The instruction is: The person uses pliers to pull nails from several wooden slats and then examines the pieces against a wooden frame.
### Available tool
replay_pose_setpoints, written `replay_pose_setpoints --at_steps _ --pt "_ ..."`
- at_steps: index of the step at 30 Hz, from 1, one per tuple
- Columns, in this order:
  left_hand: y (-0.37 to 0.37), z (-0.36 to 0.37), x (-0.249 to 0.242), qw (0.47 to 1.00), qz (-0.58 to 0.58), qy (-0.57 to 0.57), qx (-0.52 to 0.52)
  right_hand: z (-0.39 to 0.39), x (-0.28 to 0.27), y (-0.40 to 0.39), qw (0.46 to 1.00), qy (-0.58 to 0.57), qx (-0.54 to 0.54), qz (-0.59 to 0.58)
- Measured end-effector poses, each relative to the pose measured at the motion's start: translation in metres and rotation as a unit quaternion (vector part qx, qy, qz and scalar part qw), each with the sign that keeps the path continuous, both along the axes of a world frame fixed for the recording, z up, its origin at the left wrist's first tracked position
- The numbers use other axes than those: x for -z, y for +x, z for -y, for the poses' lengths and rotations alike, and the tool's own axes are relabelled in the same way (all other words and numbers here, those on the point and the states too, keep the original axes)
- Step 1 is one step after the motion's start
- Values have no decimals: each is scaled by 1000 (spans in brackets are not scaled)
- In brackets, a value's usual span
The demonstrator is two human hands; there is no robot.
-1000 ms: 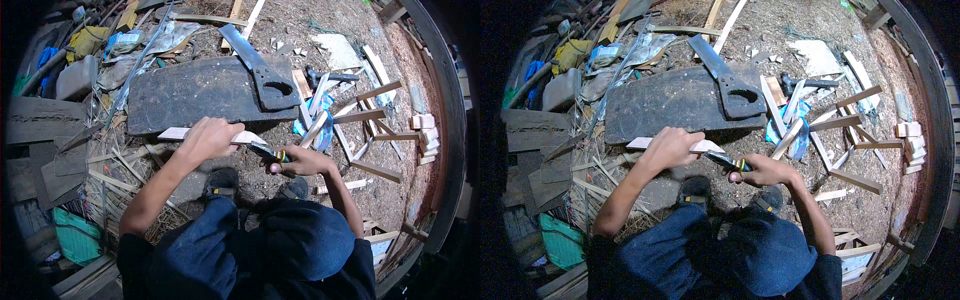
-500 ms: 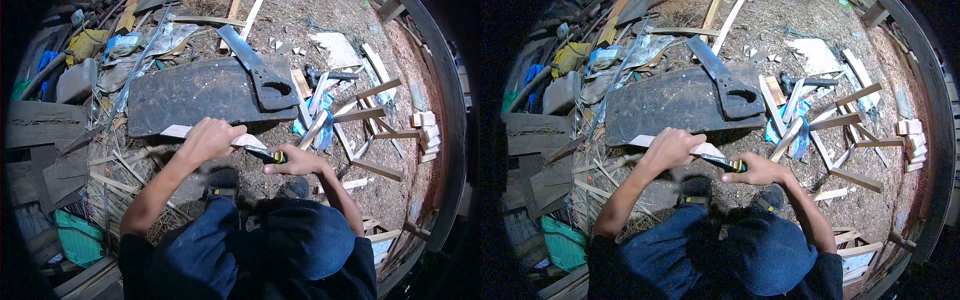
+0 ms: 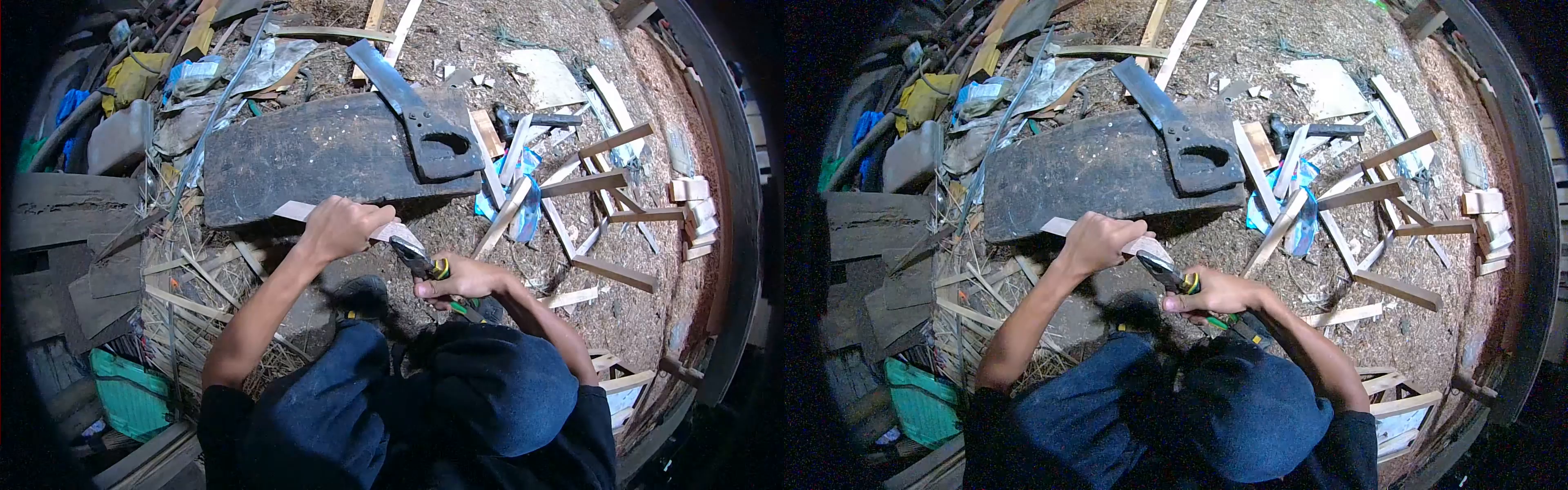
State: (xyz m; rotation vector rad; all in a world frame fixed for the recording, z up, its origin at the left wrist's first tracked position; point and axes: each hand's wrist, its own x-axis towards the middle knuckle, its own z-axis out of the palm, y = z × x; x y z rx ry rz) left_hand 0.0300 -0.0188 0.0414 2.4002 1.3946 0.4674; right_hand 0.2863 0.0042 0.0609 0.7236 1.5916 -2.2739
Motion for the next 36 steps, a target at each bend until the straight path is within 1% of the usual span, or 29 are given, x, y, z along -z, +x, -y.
replay_pose_setpoints --at_steps 1,3,4,6,7,9,10,12,13,14,15,16,17,18,19,20,21,22,23,24,25,26,27,28,29,31,32,35,36 --pt "0 0 1 1000 0 3 0 1 4 1 1000 0 0 0" --pt "-1 0 2 1000 -1 4 0 9 13 0 992 -111 44 -39" --pt "-1 0 0 1000 0 6 10 11 11 -1 992 -111 45 -39" --pt "-1 0 -2 1000 3 8 21 16 4 -2 967 -235 88 -51" --pt "-1 1 -1 1000 3 -6 23 18 5 -1 967 -234 88 -51" --pt "-1 1 -2 999 3 -22 25 20 12 4 944 -310 72 -85" --pt "0 1 -4 999 7 -40 32 20 16 6 944 -312 72 -85" --pt "4 -3 -5 998 12 -57 38 16 21 8 927 -360 20 -101" --pt "7 -7 -5 996 45 -68 33 23 20 5 928 -359 20 -101" --pt "8 -10 -6 994 77 -78 28 35 19 -6 969 -179 -69 -155" --pt "7 -13 -7 994 77 -76 27 43 15 -17 967 8 -157 -200" --pt "6 -15 -9 995 76 -63 17 36 -12 -31 968 -68 -216 -110" --pt "3 -17 -13 996 72 -51 10 33 -6 -31 972 -123 -169 -110" --pt "-2 -14 -22 997 44 -66 -13 28 3 -26 977 -136 -128 -108" --pt "-7 -13 -28 997 42 -62 -15 24 7 -19 979 -151 -88 -106" --pt "-11 -10 -33 997 13 -73 -34 23 9 -13 987 -112 -61 -100" --pt "-13 -9 -37 995 -14 -84 -51 20 7 -9 987 -112 -61 -101" --pt "-13 -9 -39 993 -28 -94 -71 16 5 -4 997 -40 -39 -50" --pt "-12 -7 -39 993 -26 -92 -68 15 1 -1 999 34 -17 1" --pt "-13 -6 -39 991 -45 -96 -82 14 -7 0 989 130 41 -57" --pt "-13 -7 -41 988 -64 -99 -96 12 -7 0 989 133 42 -57" --pt "-13 -8 -43 989 -64 -96 -95 10 -7 1 970 231 65 -20" --pt "-13 -9 -48 983 -68 -106 -132 9 -7 2 941 326 88 16" --pt "-14 -9 -52 976 -73 -115 -171 8 -6 3 931 344 120 32" --pt "-16 -9 -53 976 -74 -111 -171 7 -3 2 930 347 121 30" --pt "-21 -10 -52 980 -47 -96 -168 3 0 -2 908 383 163 48" --pt "-25 -8 -46 987 -40 -55 -149 1 -1 -4 907 386 164 45" --pt "-30 -7 -51 986 -64 -37 -153 -1 -22 -19 860 449 198 140" --pt "-34 -6 -52 985 -65 -37 -155 -3 -33 -24 855 460 184 152"
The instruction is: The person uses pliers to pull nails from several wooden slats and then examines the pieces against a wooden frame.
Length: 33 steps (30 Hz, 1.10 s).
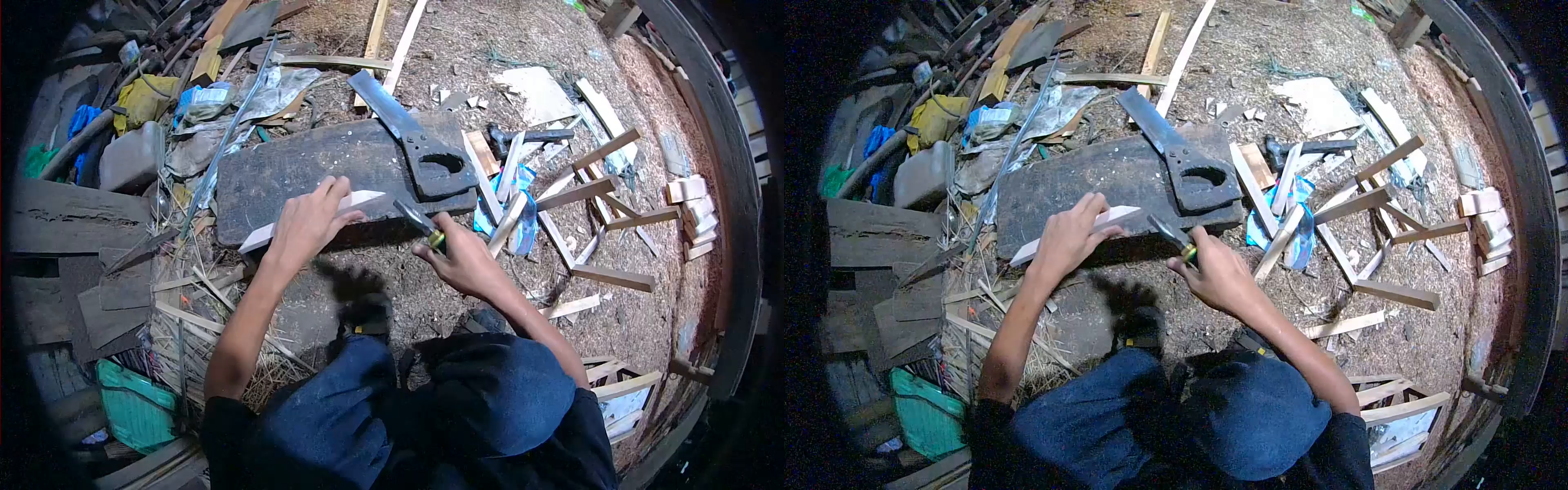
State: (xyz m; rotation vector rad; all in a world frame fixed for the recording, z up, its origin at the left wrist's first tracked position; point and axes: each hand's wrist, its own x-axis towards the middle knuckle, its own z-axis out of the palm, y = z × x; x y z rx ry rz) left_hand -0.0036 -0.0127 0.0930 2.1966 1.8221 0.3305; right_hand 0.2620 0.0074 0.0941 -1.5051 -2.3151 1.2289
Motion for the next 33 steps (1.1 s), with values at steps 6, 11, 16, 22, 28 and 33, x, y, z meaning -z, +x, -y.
replay_pose_setpoints --at_steps 6,11,16,22,28,33 --pt "-20 7 4 999 -41 -9 -28 -18 8 -33 993 110 -38 16" --pt "-32 8 14 996 -54 15 -67 -18 23 -74 976 213 -21 36" --pt "-39 2 33 992 -77 96 -30 -28 47 -98 942 319 -26 99" --pt "-30 -10 45 988 -78 131 -21 -37 36 -83 937 349 -13 3" --pt "-11 -6 28 986 -34 160 4 -27 16 -35 942 333 43 -22" --pt "62 -17 -6 978 21 128 162 7 -15 46 936 303 178 19"
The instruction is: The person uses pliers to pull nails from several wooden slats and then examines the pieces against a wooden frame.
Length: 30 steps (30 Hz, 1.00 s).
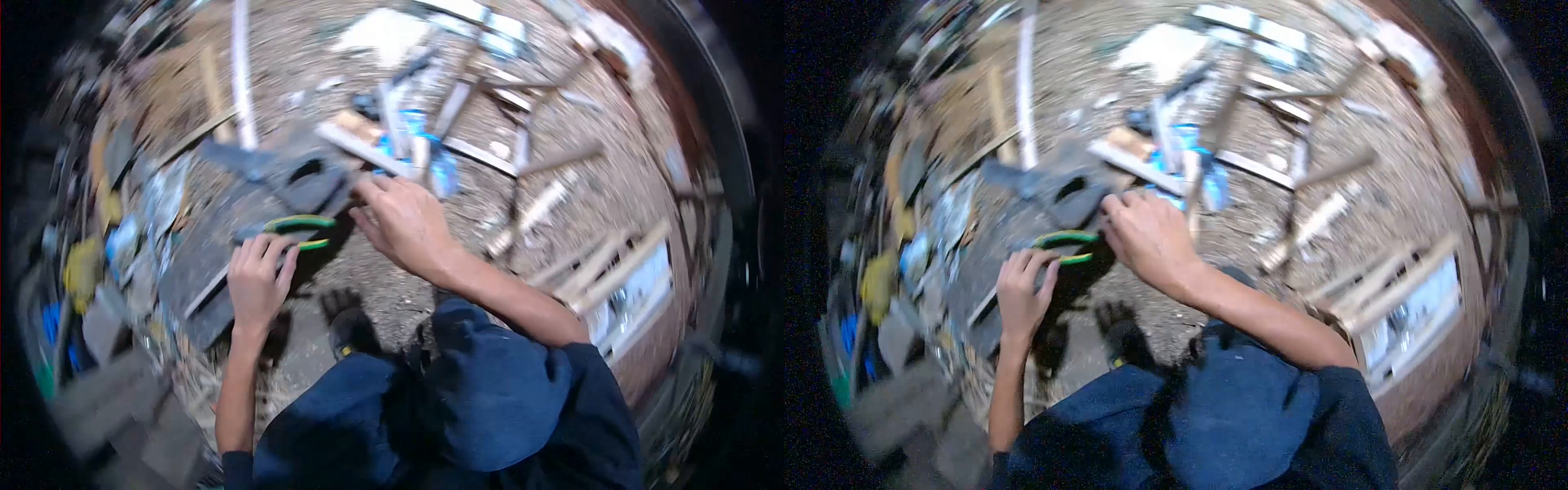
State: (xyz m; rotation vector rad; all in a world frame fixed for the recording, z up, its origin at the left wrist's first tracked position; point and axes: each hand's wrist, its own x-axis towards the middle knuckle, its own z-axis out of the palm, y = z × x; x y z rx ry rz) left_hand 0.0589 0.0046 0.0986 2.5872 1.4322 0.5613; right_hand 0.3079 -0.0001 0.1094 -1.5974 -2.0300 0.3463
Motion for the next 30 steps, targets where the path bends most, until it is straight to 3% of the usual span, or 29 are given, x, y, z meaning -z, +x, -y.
replay_pose_setpoints --at_steps 5,10,11,18,21,25,30 --pt "138 -15 -33 969 24 -47 240 69 -29 96 980 -36 196 13" --pt "265 4 -41 911 -15 -75 405 153 -54 163 922 -38 386 2" --pt "289 13 -42 894 -14 -84 440 171 -61 173 903 -78 423 -10" --pt "421 100 -45 761 -10 -68 645 289 -59 223 737 -45 675 11" --pt "458 131 -33 746 25 -69 662 320 -57 238 661 -87 743 58" --pt "482 157 -22 767 60 -85 633 332 -44 248 640 -139 754 52" --pt "490 161 -11 781 79 -66 616 327 -35 256 672 -104 731 60"
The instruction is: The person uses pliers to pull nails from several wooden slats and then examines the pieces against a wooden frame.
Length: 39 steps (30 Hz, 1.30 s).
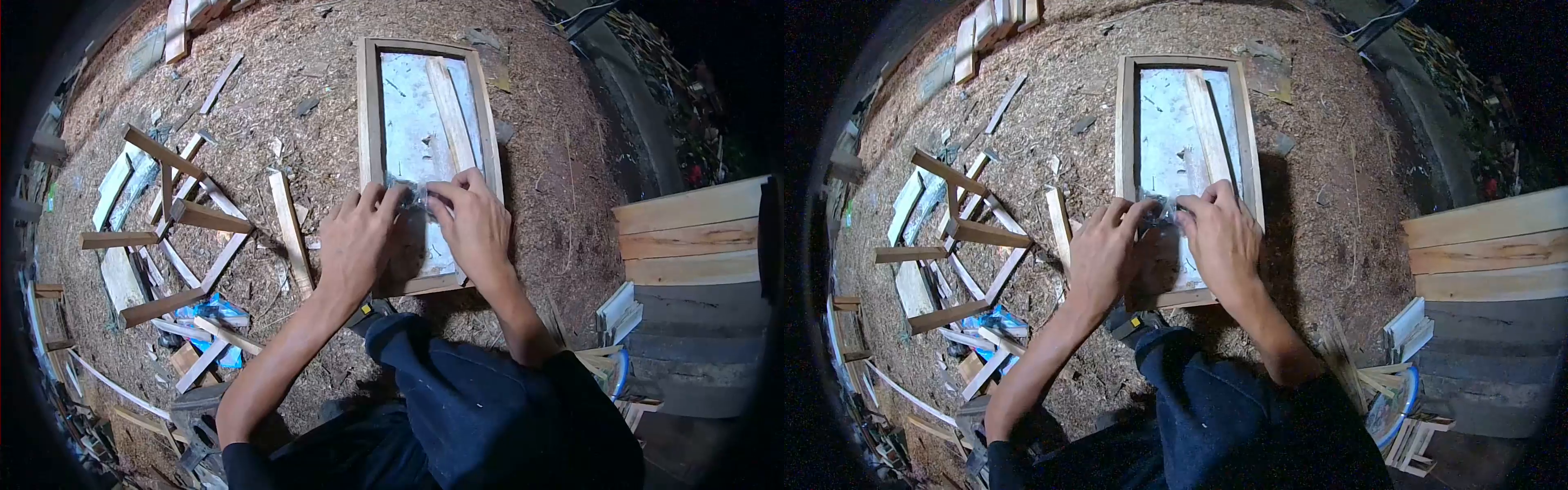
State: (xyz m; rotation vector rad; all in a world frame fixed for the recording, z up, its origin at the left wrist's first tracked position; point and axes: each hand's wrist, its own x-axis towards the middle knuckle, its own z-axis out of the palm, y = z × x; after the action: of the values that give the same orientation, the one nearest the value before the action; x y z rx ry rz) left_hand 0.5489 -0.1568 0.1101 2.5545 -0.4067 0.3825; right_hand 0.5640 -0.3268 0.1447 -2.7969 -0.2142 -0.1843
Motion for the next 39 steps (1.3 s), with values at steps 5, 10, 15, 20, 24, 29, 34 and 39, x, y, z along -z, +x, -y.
replay_pose_setpoints --at_steps 5,10,15,20,24,29,34,39 --pt "0 2 14 999 19 -24 -19 -4 -2 1 1000 18 -12 8" --pt "-10 -11 0 999 14 -47 -5 -14 -19 2 988 152 -39 -11" --pt "-43 -42 -37 982 42 -178 -53 -40 -55 -15 977 174 -112 -50" --pt "-130 -118 -39 971 -114 -185 -102 -113 -34 -49 901 201 -346 -165" --pt "-233 -150 -29 954 -108 -181 -212 -176 -24 -96 822 148 -521 -173" --pt "-339 -161 -24 917 -20 -179 -356 -247 -37 -162 728 77 -651 -203" --pt "-407 -159 -31 867 40 -140 -476 -301 -43 -222 633 47 -756 -157" --pt "-454 -148 -36 796 41 -152 -584 -348 -33 -266 523 39 -833 -176"
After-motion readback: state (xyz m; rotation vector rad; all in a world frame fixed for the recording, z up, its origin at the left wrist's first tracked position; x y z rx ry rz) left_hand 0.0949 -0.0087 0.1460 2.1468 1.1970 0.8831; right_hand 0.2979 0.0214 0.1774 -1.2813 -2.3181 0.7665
